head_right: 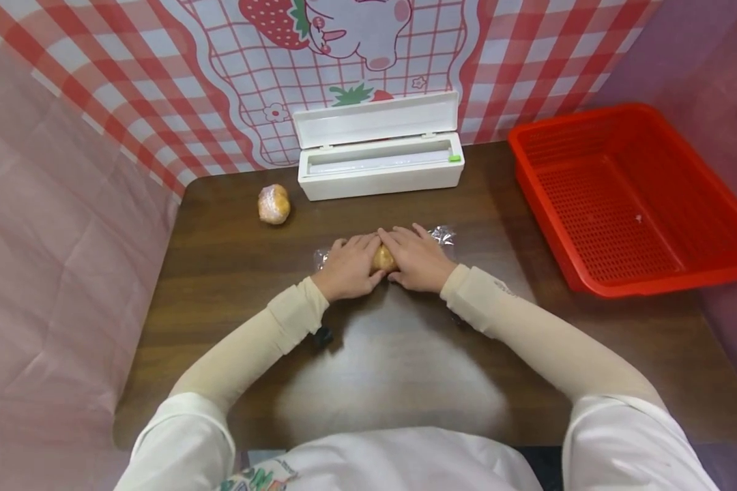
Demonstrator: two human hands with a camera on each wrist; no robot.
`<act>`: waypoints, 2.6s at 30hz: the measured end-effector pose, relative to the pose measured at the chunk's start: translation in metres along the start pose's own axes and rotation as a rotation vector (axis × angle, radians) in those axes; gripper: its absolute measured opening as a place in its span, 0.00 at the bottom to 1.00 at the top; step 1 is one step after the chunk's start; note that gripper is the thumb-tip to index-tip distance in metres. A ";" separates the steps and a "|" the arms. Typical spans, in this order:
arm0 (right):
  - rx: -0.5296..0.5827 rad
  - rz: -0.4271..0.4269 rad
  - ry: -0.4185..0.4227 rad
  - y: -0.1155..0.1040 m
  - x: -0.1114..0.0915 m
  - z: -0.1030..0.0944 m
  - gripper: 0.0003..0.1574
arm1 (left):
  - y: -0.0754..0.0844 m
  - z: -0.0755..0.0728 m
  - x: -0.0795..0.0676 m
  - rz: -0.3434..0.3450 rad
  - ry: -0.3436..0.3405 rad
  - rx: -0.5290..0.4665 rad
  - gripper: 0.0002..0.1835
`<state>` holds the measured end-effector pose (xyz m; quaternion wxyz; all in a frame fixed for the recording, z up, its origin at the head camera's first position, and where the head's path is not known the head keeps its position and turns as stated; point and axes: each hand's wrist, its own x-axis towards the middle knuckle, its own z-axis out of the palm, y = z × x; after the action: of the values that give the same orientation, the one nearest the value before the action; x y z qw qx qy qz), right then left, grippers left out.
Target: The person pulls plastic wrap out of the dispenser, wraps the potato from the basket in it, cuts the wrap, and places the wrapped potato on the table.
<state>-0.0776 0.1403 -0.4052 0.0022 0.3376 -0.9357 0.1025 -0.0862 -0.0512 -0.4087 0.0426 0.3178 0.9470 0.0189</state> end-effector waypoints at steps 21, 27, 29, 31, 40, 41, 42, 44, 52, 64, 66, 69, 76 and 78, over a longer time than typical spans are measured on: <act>0.131 0.133 -0.235 0.021 0.042 -0.016 0.57 | -0.029 -0.009 0.039 -0.007 -0.136 -0.114 0.43; 0.086 0.122 -0.172 0.020 0.039 -0.017 0.61 | -0.037 -0.021 0.046 -0.005 -0.178 -0.213 0.44; 0.120 0.148 -0.161 0.024 0.040 -0.018 0.57 | -0.037 -0.025 0.047 -0.001 -0.170 -0.227 0.40; 0.152 0.167 -0.164 0.028 0.042 -0.020 0.51 | -0.037 -0.029 0.049 0.008 -0.173 -0.220 0.36; 0.215 0.132 -0.267 0.043 0.062 -0.027 0.42 | -0.020 -0.044 0.059 0.008 -0.239 -0.003 0.34; 0.226 0.133 -0.286 0.044 0.063 -0.028 0.43 | -0.018 -0.045 0.060 0.009 -0.244 -0.013 0.35; 0.230 0.136 -0.305 0.045 0.064 -0.029 0.44 | -0.017 -0.045 0.060 0.009 -0.247 -0.040 0.35; 0.217 0.149 -0.337 0.046 0.063 -0.033 0.47 | -0.018 -0.045 0.059 -0.009 -0.254 -0.123 0.31; 0.277 0.293 -0.006 0.060 0.047 -0.066 0.60 | -0.043 -0.036 0.043 -0.290 -0.179 -1.019 0.26; 1.539 0.579 -0.033 0.029 0.020 -0.030 0.41 | -0.009 -0.019 0.020 -0.410 -0.025 -1.565 0.26; 1.713 0.574 -0.070 0.024 0.023 -0.026 0.33 | 0.000 -0.018 0.016 -0.408 0.002 -1.579 0.25; 1.901 0.551 -0.122 0.020 0.028 -0.021 0.22 | 0.013 -0.019 0.010 -0.409 0.021 -1.574 0.24; 2.056 0.551 -0.199 0.016 0.025 -0.012 0.16 | 0.026 -0.013 -0.003 -0.415 0.045 -1.538 0.23; 2.076 0.561 -0.225 0.014 0.024 -0.009 0.16 | 0.028 -0.008 -0.007 -0.415 0.071 -1.519 0.25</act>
<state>-0.1051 0.1374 -0.3976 -0.3944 -0.0442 -0.4306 0.8106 -0.0645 -0.0327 -0.3985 0.2204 0.0175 0.7156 0.6626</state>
